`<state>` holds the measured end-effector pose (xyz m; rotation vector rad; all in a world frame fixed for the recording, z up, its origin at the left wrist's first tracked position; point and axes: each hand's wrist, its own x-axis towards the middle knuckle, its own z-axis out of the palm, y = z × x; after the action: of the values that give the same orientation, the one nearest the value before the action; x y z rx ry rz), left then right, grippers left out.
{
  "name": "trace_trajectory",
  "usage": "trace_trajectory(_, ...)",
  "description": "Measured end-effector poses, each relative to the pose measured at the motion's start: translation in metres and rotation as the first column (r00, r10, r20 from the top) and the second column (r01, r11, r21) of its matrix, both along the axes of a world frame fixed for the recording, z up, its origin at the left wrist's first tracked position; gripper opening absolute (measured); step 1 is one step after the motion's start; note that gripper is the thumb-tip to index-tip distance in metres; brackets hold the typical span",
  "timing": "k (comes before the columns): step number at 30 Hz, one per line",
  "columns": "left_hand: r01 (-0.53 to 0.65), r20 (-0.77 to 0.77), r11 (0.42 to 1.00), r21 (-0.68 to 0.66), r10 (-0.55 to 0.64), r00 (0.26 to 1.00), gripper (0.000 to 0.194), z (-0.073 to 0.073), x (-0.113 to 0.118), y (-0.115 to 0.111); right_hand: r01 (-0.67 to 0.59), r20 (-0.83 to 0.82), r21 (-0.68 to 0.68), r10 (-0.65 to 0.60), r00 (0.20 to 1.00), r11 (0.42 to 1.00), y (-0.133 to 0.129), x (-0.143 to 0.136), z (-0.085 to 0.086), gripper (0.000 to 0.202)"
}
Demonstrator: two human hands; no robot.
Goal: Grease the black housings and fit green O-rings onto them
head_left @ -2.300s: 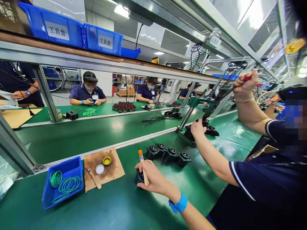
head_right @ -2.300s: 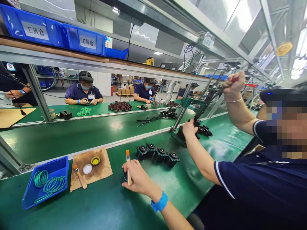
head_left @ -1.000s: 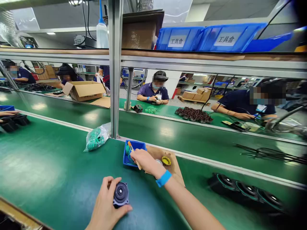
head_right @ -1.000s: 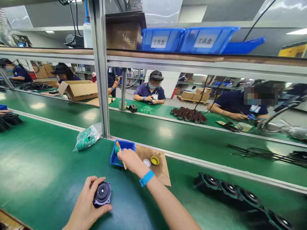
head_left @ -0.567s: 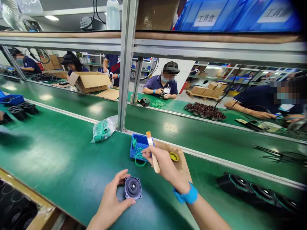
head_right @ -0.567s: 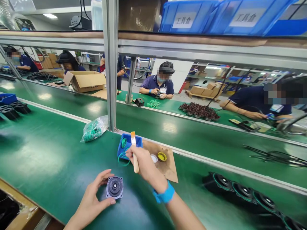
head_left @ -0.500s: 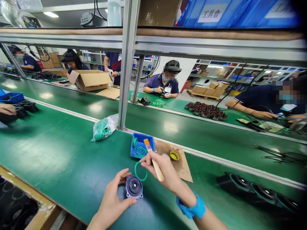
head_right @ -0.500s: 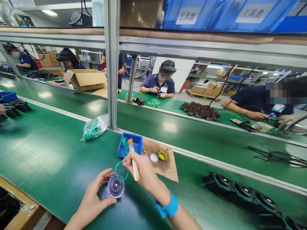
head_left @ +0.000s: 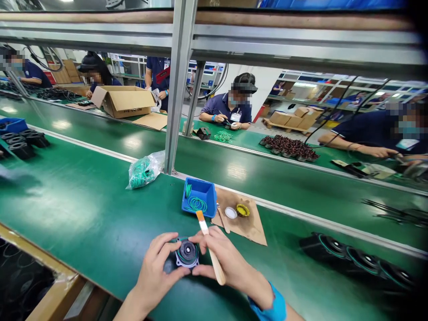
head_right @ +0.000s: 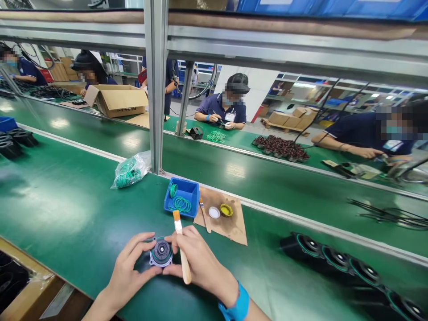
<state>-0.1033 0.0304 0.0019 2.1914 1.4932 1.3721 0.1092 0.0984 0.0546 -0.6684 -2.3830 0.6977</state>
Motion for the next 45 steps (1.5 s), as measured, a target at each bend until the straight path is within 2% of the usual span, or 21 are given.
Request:
trace_trajectory(4,-0.015,-0.129,0.983,0.186,0.039,0.991,0.032,-0.002,0.001,0.000,0.073,-0.132,0.173,-0.050,0.990,0.982,-0.010,0.001,-0.022,0.020)
trace_trajectory(7,-0.048,-0.222,0.958,0.284,0.114,0.968,0.023,-0.004,0.005,-0.005,0.131,-0.183,0.331,-0.072,0.980,0.935,-0.020,-0.002,-0.033,0.014)
trace_trajectory(11,-0.062,-0.285,0.933,0.353,0.171,0.943,0.015,-0.005,0.013,-0.014,0.158,-0.174,0.460,-0.086,0.981,0.874,-0.034,-0.004,-0.031,0.011)
trace_trajectory(15,-0.069,-0.324,0.916,0.394,0.209,0.923,0.013,-0.003,0.020,-0.021,0.115,-0.120,0.549,-0.058,0.991,0.828,-0.041,-0.004,-0.027,0.023)
trace_trajectory(17,-0.085,-0.331,0.908,0.410,0.235,0.914,0.014,-0.003,0.022,-0.022,0.094,-0.116,0.573,-0.033,0.993,0.814,-0.041,-0.003,-0.028,0.024)
trace_trajectory(19,-0.102,-0.304,0.912,0.398,0.236,0.923,0.014,-0.004,0.022,-0.021,0.079,-0.134,0.537,-0.007,0.991,0.840,-0.039,-0.001,-0.030,0.021)
trace_trajectory(22,-0.121,-0.236,0.927,0.355,0.214,0.948,0.014,-0.006,0.021,-0.019,0.155,-0.273,0.303,-0.070,0.959,0.940,-0.034,0.004,-0.030,0.014)
trace_trajectory(24,-0.126,-0.242,0.927,0.352,0.220,0.945,0.016,-0.007,0.022,-0.019,0.195,-0.319,0.194,-0.126,0.939,0.962,-0.030,0.008,-0.026,0.016)
trace_trajectory(25,-0.124,-0.263,0.924,0.361,0.228,0.937,0.017,-0.007,0.022,-0.018,0.185,-0.300,0.208,-0.118,0.947,0.961,-0.029,0.009,-0.024,0.016)
trace_trajectory(27,-0.114,-0.306,0.915,0.387,0.244,0.920,0.018,-0.006,0.024,-0.019,0.118,-0.207,0.322,-0.052,0.977,0.939,-0.029,0.009,-0.022,0.014)
trace_trajectory(31,-0.114,-0.346,0.905,0.409,0.269,0.899,0.014,-0.004,0.027,-0.022,0.053,-0.087,0.520,-0.009,0.996,0.853,-0.033,0.004,-0.025,0.016)
trace_trajectory(33,-0.116,-0.346,0.906,0.408,0.271,0.898,0.016,-0.005,0.027,-0.023,0.037,-0.067,0.574,0.002,0.998,0.818,-0.037,0.002,-0.029,0.022)
trace_trajectory(35,-0.103,-0.337,0.914,0.392,0.247,0.909,0.019,-0.009,0.024,-0.024,0.012,-0.059,0.581,0.028,0.998,0.814,-0.038,0.001,-0.033,0.023)
trace_trajectory(37,-0.101,-0.309,0.936,0.336,0.211,0.927,0.022,-0.013,0.021,-0.024,0.029,-0.134,0.495,0.043,0.990,0.869,-0.037,0.004,-0.034,0.017)
trace_trajectory(38,-0.112,-0.273,0.948,0.297,0.197,0.942,0.022,-0.015,0.020,-0.023,0.058,-0.195,0.405,0.025,0.980,0.913,-0.035,0.007,-0.032,0.014)
trace_trajectory(40,-0.168,-0.155,0.966,0.195,0.199,0.968,0.021,-0.018,0.018,-0.019,0.173,-0.312,0.125,-0.127,0.941,0.977,-0.026,0.018,-0.026,0.012)
trace_trajectory(41,-0.196,-0.092,0.973,0.125,0.208,0.974,0.025,-0.019,0.017,-0.017,0.248,-0.338,-0.015,-0.238,0.910,0.969,-0.019,0.026,-0.020,0.017)
trace_trajectory(43,-0.214,-0.011,0.977,-0.016,0.213,0.977,0.045,-0.023,0.017,-0.012,0.397,-0.310,-0.203,-0.444,0.841,0.895,0.000,0.045,-0.008,0.034)
trace_trajectory(45,-0.188,-0.008,0.976,-0.113,0.189,0.982,0.060,-0.027,0.017,-0.008,0.542,-0.231,-0.261,-0.597,0.768,0.798,0.022,0.065,0.003,0.048)
